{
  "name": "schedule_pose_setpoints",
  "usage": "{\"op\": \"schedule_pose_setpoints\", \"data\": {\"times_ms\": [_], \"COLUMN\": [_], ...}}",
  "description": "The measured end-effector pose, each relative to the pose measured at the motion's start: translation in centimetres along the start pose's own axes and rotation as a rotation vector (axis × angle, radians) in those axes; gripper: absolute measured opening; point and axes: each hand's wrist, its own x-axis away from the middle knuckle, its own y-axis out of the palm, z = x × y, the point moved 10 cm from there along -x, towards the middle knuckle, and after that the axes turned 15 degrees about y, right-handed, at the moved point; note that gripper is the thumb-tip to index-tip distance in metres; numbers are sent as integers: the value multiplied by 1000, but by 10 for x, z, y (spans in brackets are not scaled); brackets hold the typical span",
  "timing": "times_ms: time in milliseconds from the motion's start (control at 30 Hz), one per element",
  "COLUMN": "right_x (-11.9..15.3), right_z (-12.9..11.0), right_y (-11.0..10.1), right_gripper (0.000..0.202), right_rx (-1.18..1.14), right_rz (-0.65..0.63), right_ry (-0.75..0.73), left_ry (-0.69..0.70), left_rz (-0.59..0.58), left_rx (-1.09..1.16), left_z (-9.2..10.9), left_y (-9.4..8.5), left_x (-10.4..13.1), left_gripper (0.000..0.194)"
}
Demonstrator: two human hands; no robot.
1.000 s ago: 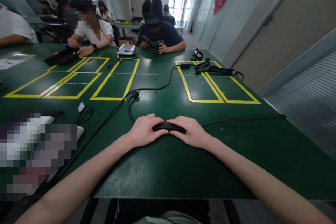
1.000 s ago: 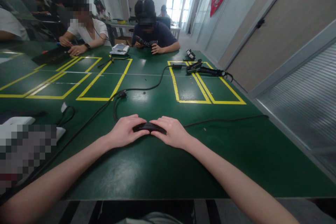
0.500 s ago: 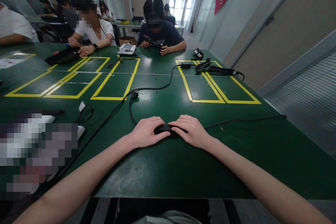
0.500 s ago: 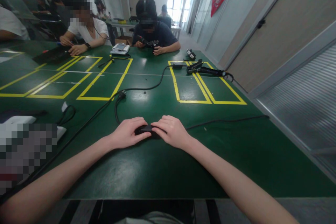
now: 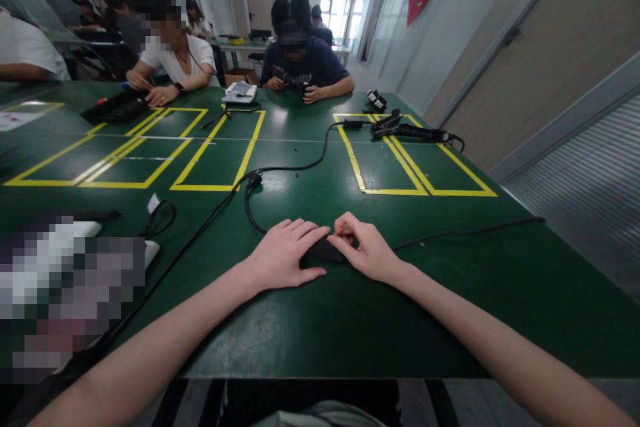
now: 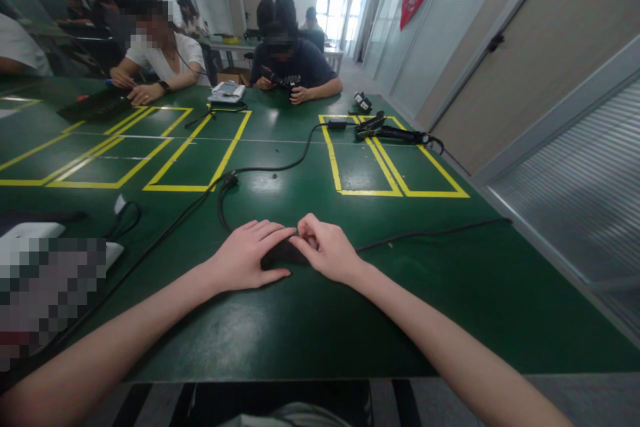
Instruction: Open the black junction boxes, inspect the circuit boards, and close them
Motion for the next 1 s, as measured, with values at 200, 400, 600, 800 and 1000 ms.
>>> {"op": "schedule_pose_setpoints", "data": {"times_ms": [200, 400, 600, 800, 1000], "right_x": [-2, 8, 21, 14, 9], "right_z": [14, -13, -27, -24, 4], "right_y": [12, 10, 15, 3, 14], "right_gripper": [24, 26, 25, 29, 36], "right_rx": [-58, 227, 409, 292, -237], "right_rz": [-138, -97, -39, -29, -398], "right_ry": [166, -158, -450, -362, 37], "left_ry": [-46, -118, -76, 65, 189], "left_rz": [-250, -279, -110, 36, -13], "left_rx": [-99, -28, -14, -63, -183], "left_z": [0, -11, -15, -7, 6], "left_y": [21, 23, 9, -7, -3], "left_x": [-5, -3, 1, 5, 2], "left_gripper": [29, 14, 28, 37, 39]}}
